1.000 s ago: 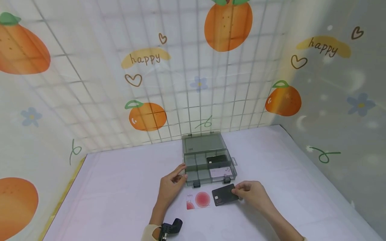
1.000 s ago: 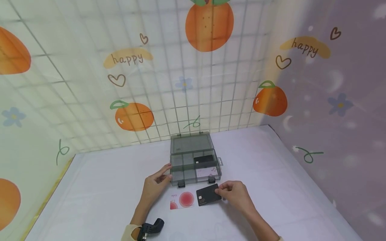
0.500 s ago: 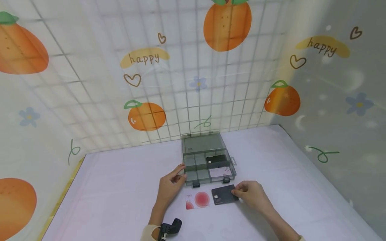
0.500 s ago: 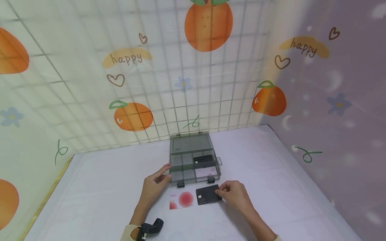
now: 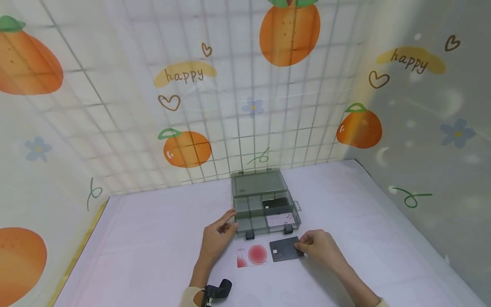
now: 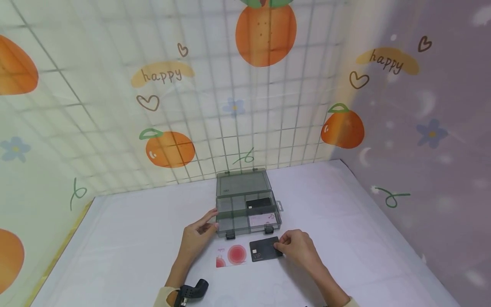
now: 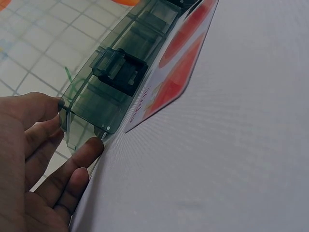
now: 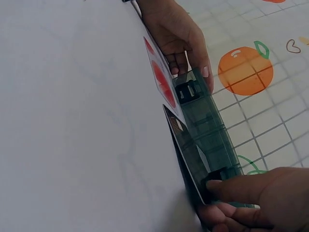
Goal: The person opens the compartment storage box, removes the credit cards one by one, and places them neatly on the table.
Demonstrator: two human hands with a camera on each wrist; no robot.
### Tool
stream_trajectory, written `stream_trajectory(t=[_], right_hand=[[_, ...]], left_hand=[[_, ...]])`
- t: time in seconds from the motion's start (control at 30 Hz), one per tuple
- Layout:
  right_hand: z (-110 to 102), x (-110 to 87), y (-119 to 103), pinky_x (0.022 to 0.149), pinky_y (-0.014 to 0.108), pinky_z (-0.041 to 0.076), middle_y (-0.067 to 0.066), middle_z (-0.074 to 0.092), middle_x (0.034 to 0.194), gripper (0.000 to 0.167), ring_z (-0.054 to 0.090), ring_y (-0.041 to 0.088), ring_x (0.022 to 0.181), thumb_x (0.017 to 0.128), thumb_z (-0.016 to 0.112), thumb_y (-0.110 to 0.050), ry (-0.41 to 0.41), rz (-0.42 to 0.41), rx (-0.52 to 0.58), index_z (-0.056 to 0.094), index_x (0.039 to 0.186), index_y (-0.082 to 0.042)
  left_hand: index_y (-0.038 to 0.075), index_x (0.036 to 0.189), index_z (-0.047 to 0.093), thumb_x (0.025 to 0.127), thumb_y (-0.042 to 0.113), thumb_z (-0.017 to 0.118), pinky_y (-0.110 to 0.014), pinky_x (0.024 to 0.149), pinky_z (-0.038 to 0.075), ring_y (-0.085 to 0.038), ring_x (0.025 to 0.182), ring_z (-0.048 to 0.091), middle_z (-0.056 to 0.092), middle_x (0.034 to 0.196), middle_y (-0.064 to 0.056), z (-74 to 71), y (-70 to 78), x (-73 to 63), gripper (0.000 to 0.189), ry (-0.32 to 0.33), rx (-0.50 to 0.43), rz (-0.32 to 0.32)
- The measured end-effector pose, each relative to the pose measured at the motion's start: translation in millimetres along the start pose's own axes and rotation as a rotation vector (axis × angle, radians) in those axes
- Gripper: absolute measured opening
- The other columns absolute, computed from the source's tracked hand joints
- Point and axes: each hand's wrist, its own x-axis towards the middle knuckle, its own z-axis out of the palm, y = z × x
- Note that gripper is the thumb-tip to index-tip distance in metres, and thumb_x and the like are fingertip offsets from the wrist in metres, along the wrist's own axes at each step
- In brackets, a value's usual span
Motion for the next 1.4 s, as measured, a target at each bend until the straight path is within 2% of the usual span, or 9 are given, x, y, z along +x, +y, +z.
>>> stream_trajectory(t=[0.2, 0.4, 0.73, 1.0, 1.17, 1.27, 1.4], right_hand=[[-0.3, 1.4, -2.4, 0.056, 0.031, 0.041, -0.005, 0.064, 0.068, 0.015, 0.052, 0.015, 0.063, 0.082, 0.082, -0.02, -0.017, 0.004, -0.04, 0.07, 0.076, -0.013], [-1.0, 4.1, -5.6, 0.055, 0.031, 0.039, -0.004, 0.06, 0.065, 0.017, 0.05, 0.016, 0.061, 0.083, 0.081, -0.019, -0.031, 0.008, -0.082, 0.069, 0.074, -0.012], [-0.4, 3.4, -6.5, 0.057, 0.031, 0.039, -0.004, 0.06, 0.065, 0.017, 0.05, 0.015, 0.062, 0.083, 0.081, -0.019, -0.01, -0.002, -0.102, 0.069, 0.073, -0.012], [3.5, 1.9, -3.7, 0.056, 0.031, 0.039, -0.004, 0.058, 0.064, 0.02, 0.049, 0.015, 0.062, 0.082, 0.082, -0.018, 0.028, 0.004, -0.133, 0.066, 0.074, -0.012], [3.4, 5.5, 1.6, 0.057, 0.031, 0.041, -0.004, 0.059, 0.066, 0.016, 0.051, 0.015, 0.062, 0.084, 0.081, -0.018, 0.024, 0.004, -0.117, 0.068, 0.077, -0.013], [-0.2, 11.8, 5.4, 0.06, 0.032, 0.045, -0.006, 0.063, 0.07, 0.009, 0.054, 0.014, 0.066, 0.088, 0.077, -0.018, 0.038, -0.026, -0.088, 0.071, 0.082, -0.014], [-8.6, 20.0, 14.0, 0.066, 0.034, 0.047, -0.007, 0.067, 0.078, 0.005, 0.057, 0.013, 0.073, 0.091, 0.074, -0.019, 0.132, -0.121, -0.07, 0.074, 0.093, -0.014]], left_hand=[[0.013, 0.128, 0.07, 0.092, 0.025, 0.075, -0.024, 0.067, 0.052, -0.01, 0.078, 0.068, 0.064, 0.133, 0.008, 0.3, 0.1, -0.5, 0.038, -0.01, -0.012, -0.016], [0.012, 0.128, 0.07, 0.092, 0.027, 0.075, -0.024, 0.067, 0.052, -0.009, 0.076, 0.066, 0.064, 0.133, 0.007, -0.2, -0.1, -0.1, 0.039, -0.002, -0.006, -0.001], [0.01, 0.124, 0.072, 0.088, 0.015, 0.079, -0.025, 0.066, 0.051, -0.014, 0.075, 0.066, 0.066, 0.13, 0.0, 1.7, 3.7, 0.8, 0.037, 0.038, -0.045, 0.007], [0.012, 0.127, 0.071, 0.091, 0.023, 0.077, -0.023, 0.068, 0.051, -0.009, 0.076, 0.065, 0.065, 0.132, 0.009, -0.3, 4.7, 1.3, 0.039, 0.001, -0.011, -0.019], [0.01, 0.129, 0.069, 0.093, 0.026, 0.074, -0.023, 0.068, 0.052, -0.009, 0.078, 0.066, 0.064, 0.133, 0.006, -0.3, 3.0, 1.8, 0.04, -0.011, 0.001, 0.003], [0.009, 0.129, 0.069, 0.093, 0.024, 0.074, -0.022, 0.067, 0.051, -0.009, 0.078, 0.066, 0.064, 0.134, 0.004, -0.4, 1.8, 1.2, 0.04, 0.002, 0.009, 0.02], [0.008, 0.13, 0.068, 0.093, 0.021, 0.074, -0.024, 0.07, 0.053, -0.011, 0.082, 0.067, 0.064, 0.134, 0.002, -0.4, 0.7, -2.7, 0.039, 0.0, 0.015, 0.03]])
